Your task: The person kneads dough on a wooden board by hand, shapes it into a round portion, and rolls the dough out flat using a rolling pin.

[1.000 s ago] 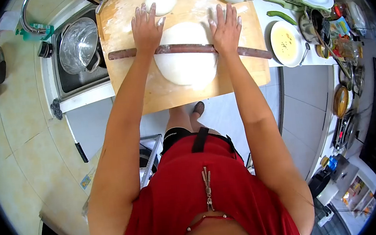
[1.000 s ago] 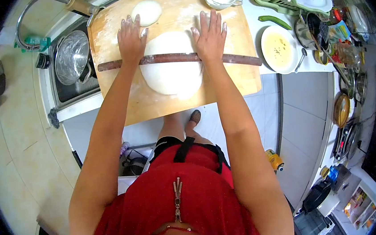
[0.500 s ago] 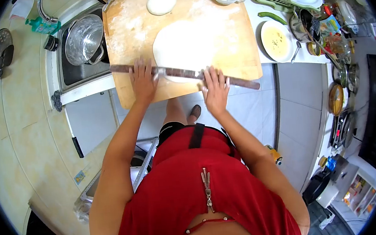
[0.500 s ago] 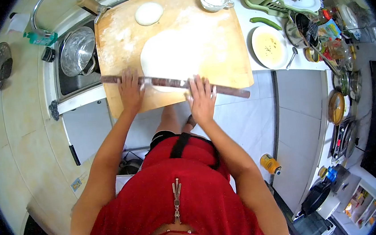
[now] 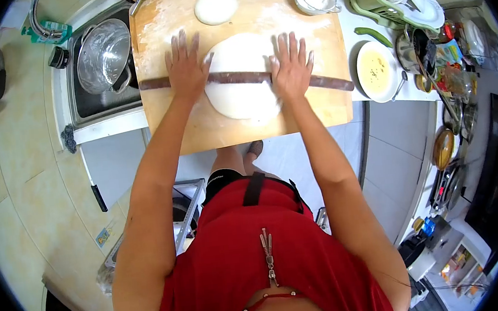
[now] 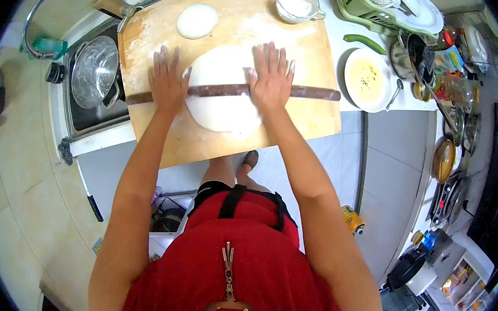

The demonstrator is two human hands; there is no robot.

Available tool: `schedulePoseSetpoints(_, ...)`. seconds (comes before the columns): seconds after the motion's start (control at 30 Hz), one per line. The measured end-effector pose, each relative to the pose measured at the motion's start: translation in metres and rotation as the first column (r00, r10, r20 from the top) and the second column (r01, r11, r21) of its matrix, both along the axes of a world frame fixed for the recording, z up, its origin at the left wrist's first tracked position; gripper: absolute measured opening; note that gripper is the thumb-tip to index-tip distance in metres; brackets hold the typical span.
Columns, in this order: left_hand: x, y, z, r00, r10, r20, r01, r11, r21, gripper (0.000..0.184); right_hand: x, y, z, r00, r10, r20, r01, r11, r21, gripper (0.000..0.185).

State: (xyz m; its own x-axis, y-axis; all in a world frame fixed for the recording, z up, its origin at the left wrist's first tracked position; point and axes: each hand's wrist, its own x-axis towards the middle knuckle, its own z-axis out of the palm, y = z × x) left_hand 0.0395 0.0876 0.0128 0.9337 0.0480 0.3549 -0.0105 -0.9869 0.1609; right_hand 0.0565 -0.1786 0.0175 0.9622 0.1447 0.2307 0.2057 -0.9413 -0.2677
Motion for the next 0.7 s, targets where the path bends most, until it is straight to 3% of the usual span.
schedulePoseSetpoints(0.1,0.053,0.009,-0.007,0.986,-0.060,0.156,0.071,0.995,-0.067,0.060,0.053,0.003,-0.008,1.000,0.000,0.028,-0.001,1.000,0.030,0.062)
schedulePoseSetpoints(0.3,0.083,0.012,0.001,0.968,-0.059,0.245,0.078,0.995,-0.070,0.062,0.085,0.009,-0.005,0.993,-0.037,0.109,0.027,0.995,0.092,0.062)
schedulePoseSetpoints(0.5,0.026,0.005,-0.005,0.989,-0.047,0.139,0.054,0.997,-0.046,0.063,0.021,0.004,-0.004,0.996,-0.061,0.063,0.055,0.994,0.092,0.067)
schedulePoseSetpoints(0.6,-0.034,-0.002,-0.005,0.999,-0.045,0.006,0.045,0.999,0.011,0.066,-0.043,-0.001,-0.007,0.999,-0.009,0.040,0.008,1.000,0.020,0.062)
schedulePoseSetpoints(0.7,-0.089,0.000,-0.017,0.998,-0.063,-0.026,0.062,0.997,-0.048,0.070,-0.098,-0.010,-0.007,0.998,0.049,0.045,-0.049,0.999,0.018,0.053)
